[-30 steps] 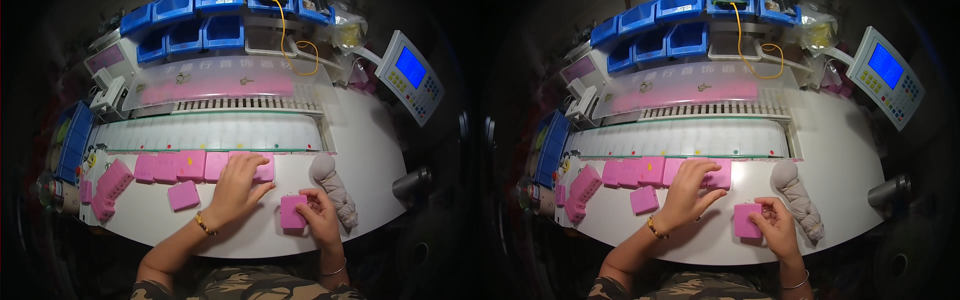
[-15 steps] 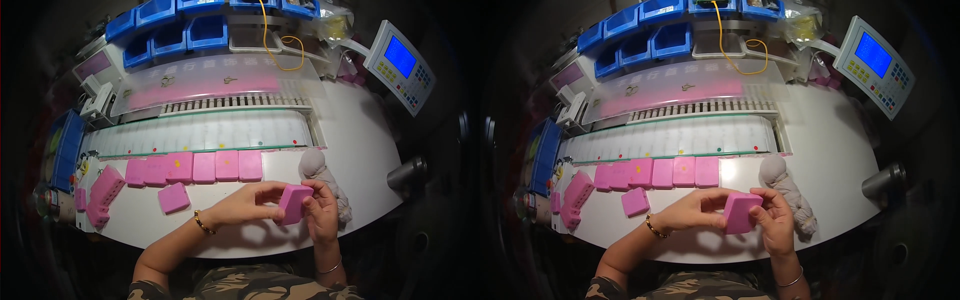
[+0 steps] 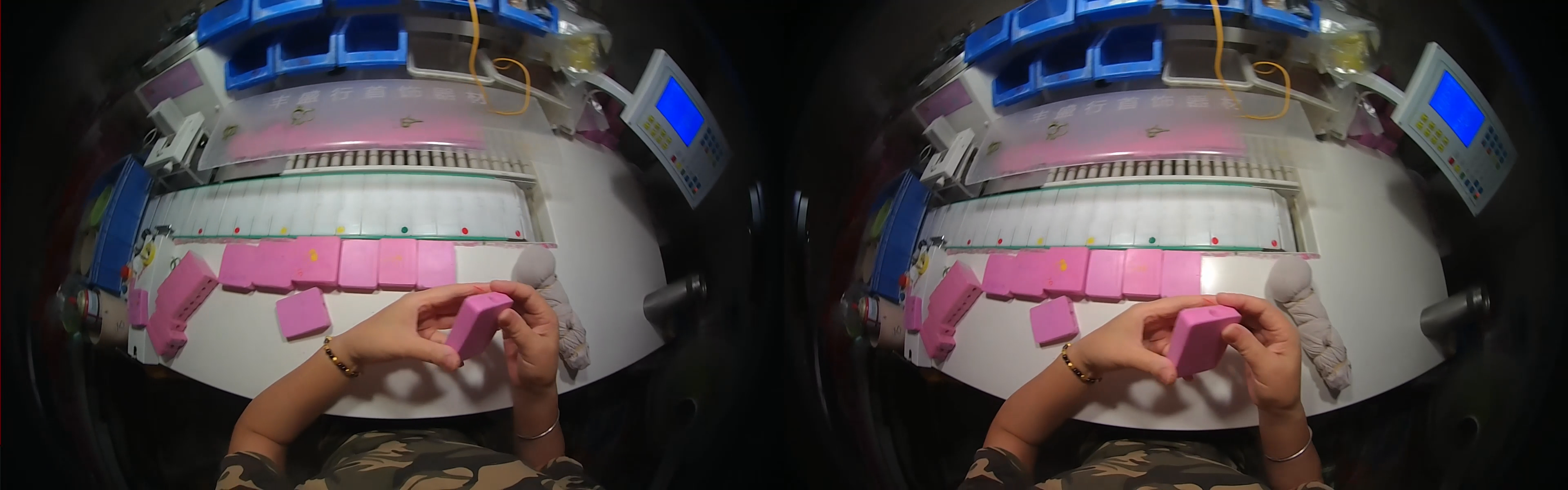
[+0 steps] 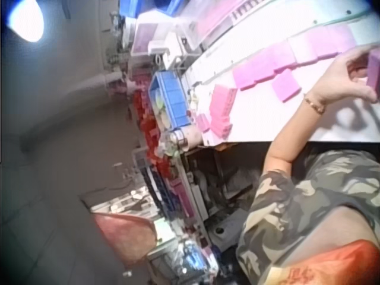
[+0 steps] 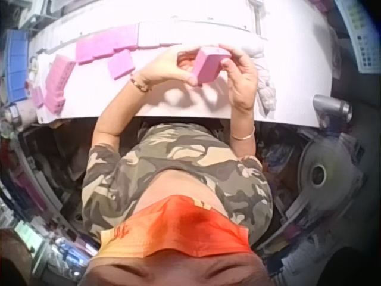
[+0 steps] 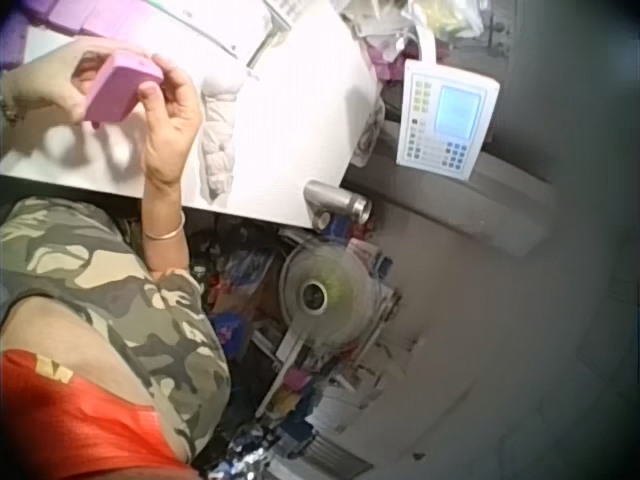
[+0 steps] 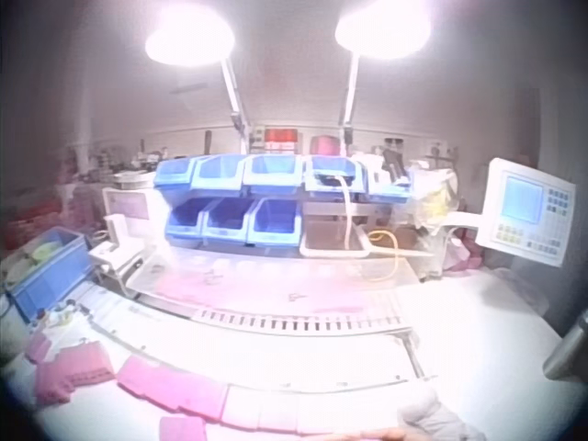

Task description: The person opens pink wax blocks to reveal gold-colored figurines, uses a small brush to clean them, and then places the figurines into small bags. The person then organizes several pink wax blocks into a row and places them under a transparent plastic cover on the workstation.

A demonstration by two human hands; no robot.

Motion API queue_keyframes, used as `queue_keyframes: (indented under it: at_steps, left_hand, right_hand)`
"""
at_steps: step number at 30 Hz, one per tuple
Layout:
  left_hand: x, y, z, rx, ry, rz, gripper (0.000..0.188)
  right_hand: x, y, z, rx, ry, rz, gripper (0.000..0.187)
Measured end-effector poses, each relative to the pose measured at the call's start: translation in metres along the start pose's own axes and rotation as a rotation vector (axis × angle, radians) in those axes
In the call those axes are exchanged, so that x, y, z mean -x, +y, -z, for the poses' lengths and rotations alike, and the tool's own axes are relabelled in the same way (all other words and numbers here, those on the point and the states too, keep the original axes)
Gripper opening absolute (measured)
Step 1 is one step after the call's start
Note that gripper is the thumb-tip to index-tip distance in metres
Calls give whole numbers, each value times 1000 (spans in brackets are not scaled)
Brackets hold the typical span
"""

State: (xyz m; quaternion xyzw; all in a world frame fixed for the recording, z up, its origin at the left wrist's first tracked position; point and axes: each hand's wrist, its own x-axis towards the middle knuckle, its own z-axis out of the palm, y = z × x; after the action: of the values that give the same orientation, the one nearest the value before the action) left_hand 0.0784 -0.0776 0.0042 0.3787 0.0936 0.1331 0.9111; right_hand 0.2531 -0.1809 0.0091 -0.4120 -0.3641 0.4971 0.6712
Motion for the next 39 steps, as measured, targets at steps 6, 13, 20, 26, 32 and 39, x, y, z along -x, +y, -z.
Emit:
queue_keyframes:
  at_steps: [6,13,20,26,32,39]
  left_hand:
    - [0,-11,1,-353,50,-211,91]
    - [4,-2,5,-861,83,-301,90]
    - [6,-4,5,-486,140,-258,81]
    - [7,-6,7,-196,128,-242,88]
    - [3,-7,-6,155,106,-197,102]
    - [6,-21,7,153,192,-265,85]
  right_hand:
    - [-3,4,-11,396,-26,63,55]
    - [-3,4,-16,791,-109,256,71]
    - [-3,-3,-13,590,-165,280,64]
    - [5,4,-23,394,-22,311,66]
    - [0,0,-29,792,-137,566,34]
    - [0,13,-56,986,-216,690,27]
